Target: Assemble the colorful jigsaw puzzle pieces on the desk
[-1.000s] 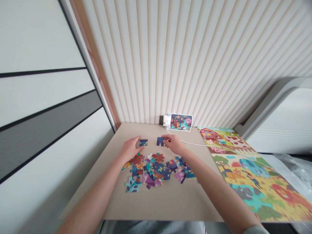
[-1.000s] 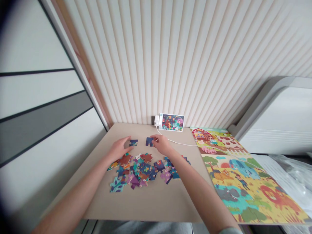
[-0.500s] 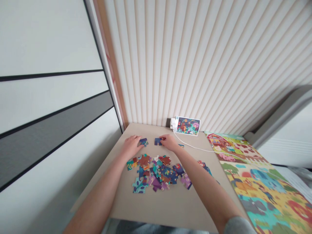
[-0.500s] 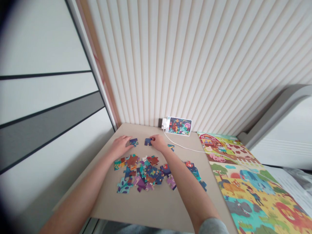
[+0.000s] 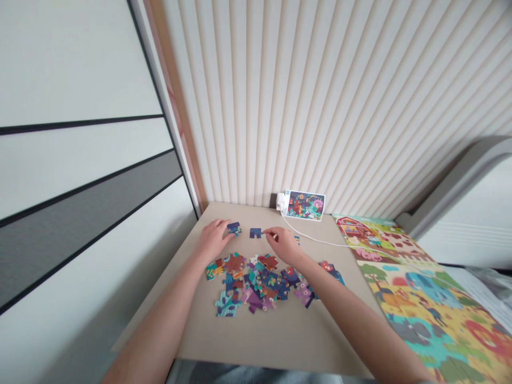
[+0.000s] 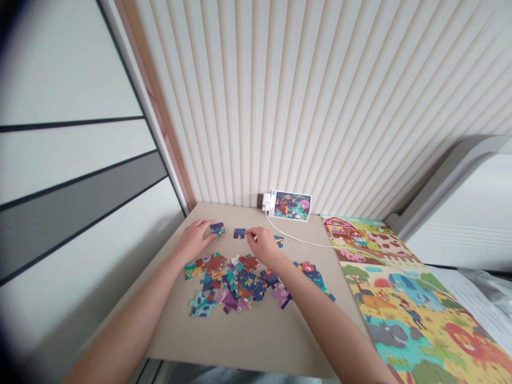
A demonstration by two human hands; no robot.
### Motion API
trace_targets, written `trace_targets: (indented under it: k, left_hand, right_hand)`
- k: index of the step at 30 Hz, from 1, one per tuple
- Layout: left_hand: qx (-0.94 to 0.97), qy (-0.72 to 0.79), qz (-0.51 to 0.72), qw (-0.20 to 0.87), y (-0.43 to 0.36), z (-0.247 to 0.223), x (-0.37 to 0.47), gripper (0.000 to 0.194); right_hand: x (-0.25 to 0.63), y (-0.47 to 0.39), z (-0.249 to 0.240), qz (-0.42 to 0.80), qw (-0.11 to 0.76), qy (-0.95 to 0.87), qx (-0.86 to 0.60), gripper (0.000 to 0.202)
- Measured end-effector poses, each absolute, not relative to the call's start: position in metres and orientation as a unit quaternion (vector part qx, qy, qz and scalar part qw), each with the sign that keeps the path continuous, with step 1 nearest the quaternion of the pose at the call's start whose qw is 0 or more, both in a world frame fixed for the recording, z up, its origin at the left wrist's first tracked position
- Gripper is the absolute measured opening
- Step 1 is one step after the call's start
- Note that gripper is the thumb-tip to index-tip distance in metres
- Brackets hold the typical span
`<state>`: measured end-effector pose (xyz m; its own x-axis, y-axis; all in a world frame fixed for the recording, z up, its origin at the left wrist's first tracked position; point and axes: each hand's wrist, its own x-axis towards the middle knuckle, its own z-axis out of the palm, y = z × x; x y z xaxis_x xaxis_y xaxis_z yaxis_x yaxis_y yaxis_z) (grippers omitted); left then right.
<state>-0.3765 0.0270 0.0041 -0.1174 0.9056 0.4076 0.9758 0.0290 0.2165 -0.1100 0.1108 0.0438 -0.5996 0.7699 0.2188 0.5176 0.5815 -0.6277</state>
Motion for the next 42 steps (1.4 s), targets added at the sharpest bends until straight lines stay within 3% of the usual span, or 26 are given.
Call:
trace_targets:
  k: [6,15,21,26,35,42]
  left_hand:
    - [-0.672,-0.689,-0.257,0.091,0.026,0.010,-0.369,0.044]
    - [-0.710,-0.646,-0.265,0.094,0.023,0.015,-0.346,0.044]
    - [-0.725,-0.626,-0.272,0.094,0.021,0.014,-0.334,0.046]
    - [-0.735,-0.619,-0.264,0.078,0.020,0.010,-0.325,0.047]
    - [-0.746,-0.614,-0.250,0.056,0.020,0.005,-0.319,0.048]
    - [-0.753,-0.607,-0.249,0.050,0.021,0.004,-0.319,0.049]
  right_hand:
    - [-0.030,0.032,0.049,0.244,0.283,-0.885,-0.276,0.028]
    - [0.044,-0.028,0.005,0.174,0.333,-0.868,-0.325,0.031]
    - [0.041,-0.031,0.005,0.161,0.359,-0.842,-0.369,0.032]
    - [0.039,-0.031,0.008,0.142,0.330,-0.864,-0.353,0.035]
    - [0.047,-0.024,0.009,0.126,0.362,-0.807,-0.450,0.026]
    - [0.082,0.026,0.020,0.028,0.273,-0.795,-0.542,0.024]
